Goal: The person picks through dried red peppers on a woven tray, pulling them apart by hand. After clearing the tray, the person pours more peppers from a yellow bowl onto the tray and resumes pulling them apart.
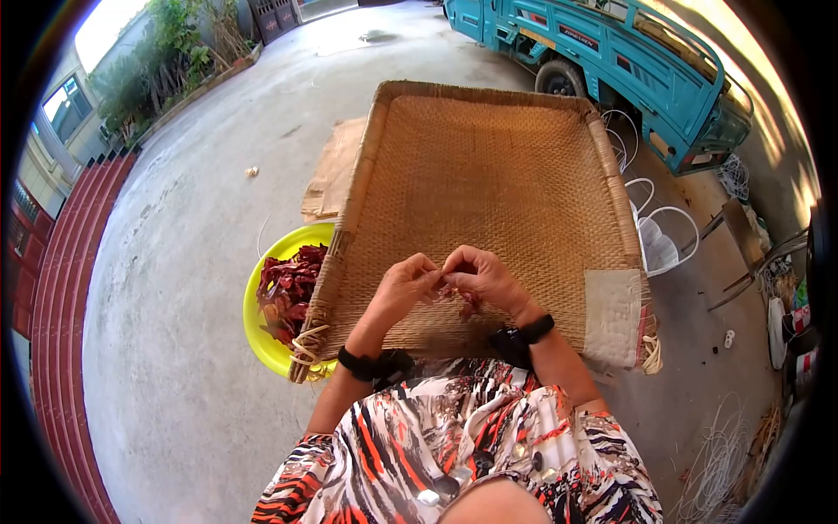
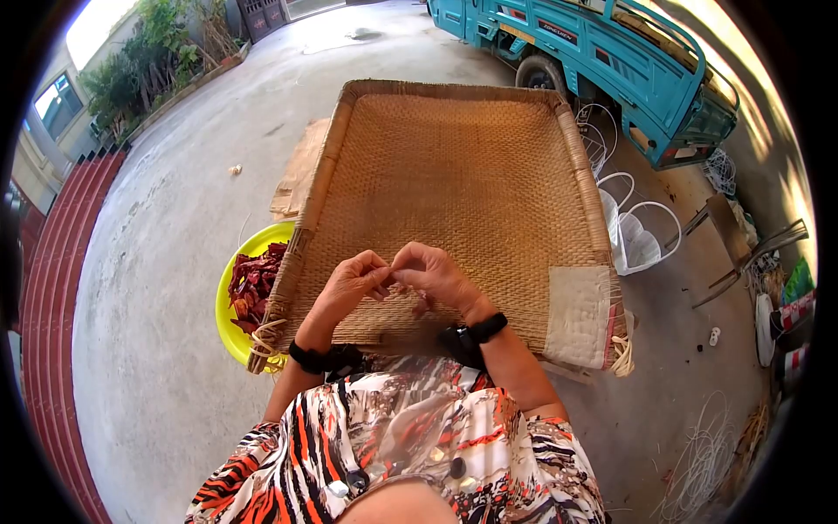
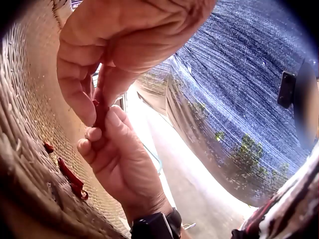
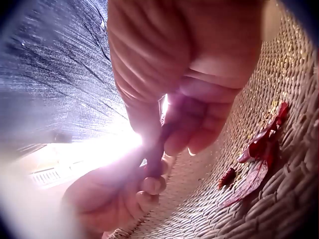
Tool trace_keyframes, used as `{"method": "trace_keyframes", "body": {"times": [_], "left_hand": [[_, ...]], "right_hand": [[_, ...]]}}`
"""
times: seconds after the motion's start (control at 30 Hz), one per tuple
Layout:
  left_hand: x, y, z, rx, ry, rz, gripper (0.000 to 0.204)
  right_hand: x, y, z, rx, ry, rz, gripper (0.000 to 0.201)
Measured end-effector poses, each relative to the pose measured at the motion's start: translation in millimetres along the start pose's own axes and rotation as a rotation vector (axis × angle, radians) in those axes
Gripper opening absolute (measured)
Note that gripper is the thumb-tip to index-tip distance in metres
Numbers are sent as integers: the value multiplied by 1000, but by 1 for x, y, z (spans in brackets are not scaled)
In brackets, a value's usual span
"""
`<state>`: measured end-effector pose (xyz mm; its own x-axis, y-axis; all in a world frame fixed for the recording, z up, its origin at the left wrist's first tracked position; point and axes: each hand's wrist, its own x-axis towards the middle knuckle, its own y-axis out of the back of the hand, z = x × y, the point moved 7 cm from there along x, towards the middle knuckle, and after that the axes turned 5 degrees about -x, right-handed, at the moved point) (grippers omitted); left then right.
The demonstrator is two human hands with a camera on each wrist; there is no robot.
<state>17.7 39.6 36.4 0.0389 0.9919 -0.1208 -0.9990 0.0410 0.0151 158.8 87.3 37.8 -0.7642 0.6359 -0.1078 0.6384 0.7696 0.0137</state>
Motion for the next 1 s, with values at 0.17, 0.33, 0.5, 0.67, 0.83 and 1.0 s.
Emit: {"method": "trace_keyframes", "body": {"times": [0.17,0.33,0.5,0.67,0.83,1.0], "left_hand": [[-23,33,48,469,-358,337,5],[-62,95,78,875,-361,737,10],[-81,128,72,1134,-204,929,22],[-55,79,62,926,-194,455,36],[-36,0,33,1054,-161,-10,32],[-13,-17,13,1049,-153,-95,30]], "right_hand": [[5,14,-9,-301,403,250,16],[-8,27,4,-544,25,145,18],[-15,18,2,-797,-105,57,21],[-8,17,10,-709,18,28,20],[-11,18,6,-226,-47,46,14],[-11,27,10,-319,-44,33,18]]}}
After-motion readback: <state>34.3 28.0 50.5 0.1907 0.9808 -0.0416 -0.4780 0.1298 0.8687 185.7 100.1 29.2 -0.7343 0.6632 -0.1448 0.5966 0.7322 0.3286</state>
